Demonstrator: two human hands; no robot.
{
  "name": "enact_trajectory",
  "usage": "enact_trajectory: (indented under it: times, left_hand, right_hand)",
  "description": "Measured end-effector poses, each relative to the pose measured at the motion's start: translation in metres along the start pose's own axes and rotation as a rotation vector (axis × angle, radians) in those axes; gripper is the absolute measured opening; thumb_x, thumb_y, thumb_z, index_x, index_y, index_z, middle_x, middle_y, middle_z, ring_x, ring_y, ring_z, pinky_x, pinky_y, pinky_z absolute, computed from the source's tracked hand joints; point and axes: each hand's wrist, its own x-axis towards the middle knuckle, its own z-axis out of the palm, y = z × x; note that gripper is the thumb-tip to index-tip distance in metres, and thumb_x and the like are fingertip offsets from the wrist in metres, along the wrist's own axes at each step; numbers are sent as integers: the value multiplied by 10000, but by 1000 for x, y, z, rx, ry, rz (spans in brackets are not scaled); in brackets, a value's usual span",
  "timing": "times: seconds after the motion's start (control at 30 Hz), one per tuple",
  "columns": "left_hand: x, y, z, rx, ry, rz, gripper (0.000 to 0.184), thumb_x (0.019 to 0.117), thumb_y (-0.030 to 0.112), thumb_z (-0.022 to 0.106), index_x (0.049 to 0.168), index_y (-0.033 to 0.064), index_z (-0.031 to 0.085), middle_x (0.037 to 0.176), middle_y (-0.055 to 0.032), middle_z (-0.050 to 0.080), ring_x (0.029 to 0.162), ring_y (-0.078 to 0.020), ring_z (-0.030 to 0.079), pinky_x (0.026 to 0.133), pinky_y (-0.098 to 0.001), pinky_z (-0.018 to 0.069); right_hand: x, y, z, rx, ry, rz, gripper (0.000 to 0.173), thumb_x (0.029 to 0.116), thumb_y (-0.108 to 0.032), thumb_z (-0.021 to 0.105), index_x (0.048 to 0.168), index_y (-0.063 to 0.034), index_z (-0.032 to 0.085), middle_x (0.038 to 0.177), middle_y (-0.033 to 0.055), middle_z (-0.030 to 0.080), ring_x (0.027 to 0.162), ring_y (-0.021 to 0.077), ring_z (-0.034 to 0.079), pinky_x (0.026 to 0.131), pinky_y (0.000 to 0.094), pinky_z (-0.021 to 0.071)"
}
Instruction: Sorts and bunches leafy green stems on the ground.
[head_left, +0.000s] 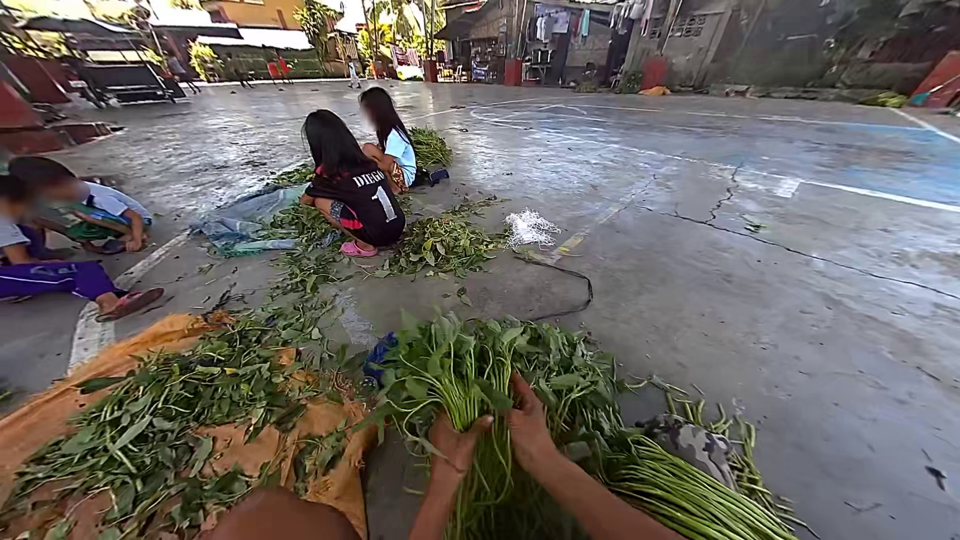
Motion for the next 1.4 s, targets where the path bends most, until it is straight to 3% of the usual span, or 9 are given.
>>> enact_trajectory:
  times: [0.13,0.47,0.6,0.73,0.87,1.13,1.23,1.3,1.4]
  left_hand:
    - [4,-9,1,-318,-100,-175,632,775,-23,831,1306,-92,494,1134,-162,680,1028,-153,685,916,-305,580]
    - [9,-10,-4,-366,-266,-289,717,760,-128,784,1377,-52,428,1202,-151,647,1069,-154,664,925,-307,572]
    - [12,-12,-4,-382,-177,-304,745,714,-76,841,1353,-46,459,1163,-162,673,1036,-172,686,896,-322,588]
    - [19,-6,-10,-468,-57,-281,605,755,-101,793,1288,-60,509,1065,-156,696,938,-171,699,832,-321,599]
    - [29,-3,-17,-583,106,-340,487,847,-88,728,1280,-66,507,966,-175,709,809,-215,718,722,-340,619]
    - [42,10,-39,-611,474,-295,527,840,-33,777,1298,-72,520,1005,-190,703,828,-222,722,722,-370,624]
    - [42,20,-52,-566,530,-247,598,822,-29,798,1341,-59,502,1086,-197,687,901,-225,715,771,-383,620]
    - [39,24,-61,-544,532,-241,632,821,-24,799,1368,-44,483,1129,-186,671,936,-207,705,794,-366,612]
    - [39,27,-70,-562,523,-216,539,839,-50,765,1313,-52,508,1032,-156,693,844,-174,713,733,-326,618]
  right_hand:
    - [-2,4,2,-29,-78,26,474,1092,-103,430,1534,50,355,1524,218,457,1342,181,519,1117,307,430]
    - [-6,8,-12,-83,-182,26,543,1013,33,520,1534,39,367,1555,198,425,1299,148,550,1062,271,473]
    - [-8,10,-13,-115,-232,5,494,1084,-75,396,1562,30,328,1606,188,365,1400,164,464,1144,309,402]
    - [5,8,-21,78,-141,22,450,1025,37,466,1474,11,441,1256,157,640,1044,239,696,870,395,604]
    - [15,-2,-36,248,61,95,474,1022,88,467,1481,-20,413,1123,163,674,900,252,722,783,379,619]
    - [26,-21,-63,10,92,-144,661,1043,60,400,1621,-146,151,1298,106,644,786,147,683,662,282,561]
    - [40,-29,-74,-101,205,-117,722,1048,54,401,1640,-196,73,1485,146,455,816,154,671,683,298,579]
    - [52,-32,-85,-39,299,3,737,1052,59,410,1642,-197,51,1359,204,469,797,202,661,676,334,579]
    - [59,-42,-101,190,181,43,578,1052,50,432,1580,-146,297,1037,162,662,738,200,688,671,322,594]
